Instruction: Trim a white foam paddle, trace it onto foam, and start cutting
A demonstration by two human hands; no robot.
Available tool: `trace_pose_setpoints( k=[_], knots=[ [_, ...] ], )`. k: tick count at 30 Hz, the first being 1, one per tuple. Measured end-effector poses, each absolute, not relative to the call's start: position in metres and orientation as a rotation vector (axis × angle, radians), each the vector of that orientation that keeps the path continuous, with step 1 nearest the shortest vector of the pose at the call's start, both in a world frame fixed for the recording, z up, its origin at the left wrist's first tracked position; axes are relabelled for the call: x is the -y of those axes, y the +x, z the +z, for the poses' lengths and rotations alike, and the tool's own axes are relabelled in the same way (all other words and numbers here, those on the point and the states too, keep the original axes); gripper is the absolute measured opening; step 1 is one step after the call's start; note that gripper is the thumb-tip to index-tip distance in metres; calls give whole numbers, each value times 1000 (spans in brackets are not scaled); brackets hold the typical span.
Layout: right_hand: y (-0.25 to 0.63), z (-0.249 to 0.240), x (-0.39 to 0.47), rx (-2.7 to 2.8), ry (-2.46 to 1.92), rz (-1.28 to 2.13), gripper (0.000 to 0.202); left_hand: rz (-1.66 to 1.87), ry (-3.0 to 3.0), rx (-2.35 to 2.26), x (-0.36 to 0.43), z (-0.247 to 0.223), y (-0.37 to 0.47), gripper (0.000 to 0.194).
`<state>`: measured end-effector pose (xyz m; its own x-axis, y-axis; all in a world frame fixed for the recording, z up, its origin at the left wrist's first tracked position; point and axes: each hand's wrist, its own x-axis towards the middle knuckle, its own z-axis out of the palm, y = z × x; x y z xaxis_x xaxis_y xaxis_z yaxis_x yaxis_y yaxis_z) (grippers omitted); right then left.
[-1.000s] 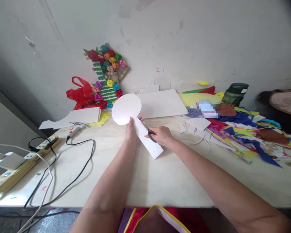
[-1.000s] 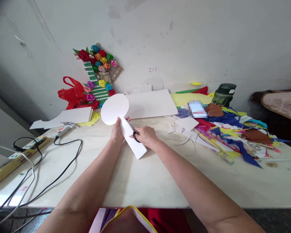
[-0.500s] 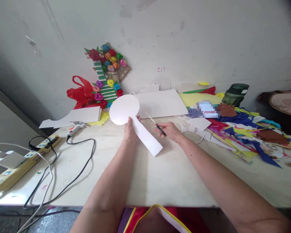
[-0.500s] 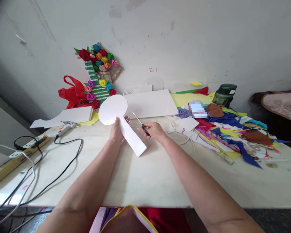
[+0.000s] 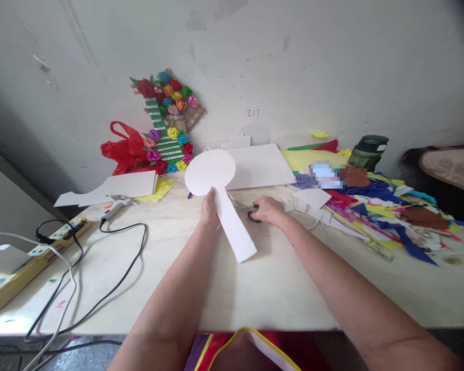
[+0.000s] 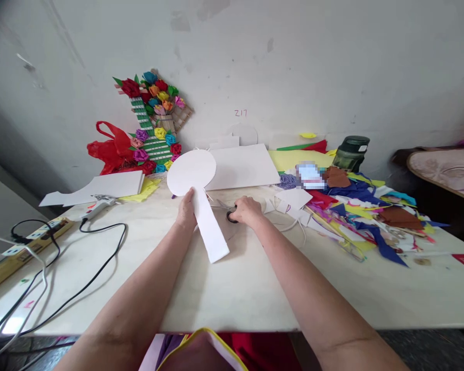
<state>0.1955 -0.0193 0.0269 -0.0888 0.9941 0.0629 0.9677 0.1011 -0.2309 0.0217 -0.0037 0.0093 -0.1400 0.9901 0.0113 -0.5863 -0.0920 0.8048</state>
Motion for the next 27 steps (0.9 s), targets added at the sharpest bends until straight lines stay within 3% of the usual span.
trace_pose_setpoints(
  k=[4, 10, 18, 27],
  knots=[
    [199, 33, 20, 2239, -1895, 344, 41, 1555, 720, -829, 4, 8, 25, 35],
    [197, 29, 18, 1966, -1757, 374, 25, 1519, 799, -883, 2, 6, 29, 34],
    [171, 27, 26, 1524, -1189, 991, 33, 1424, 910, -911, 8, 11, 38, 33],
    [170, 14, 10, 1540, -1170, 814, 30, 1368, 940, -951, 10, 14, 42, 29]
  ],
)
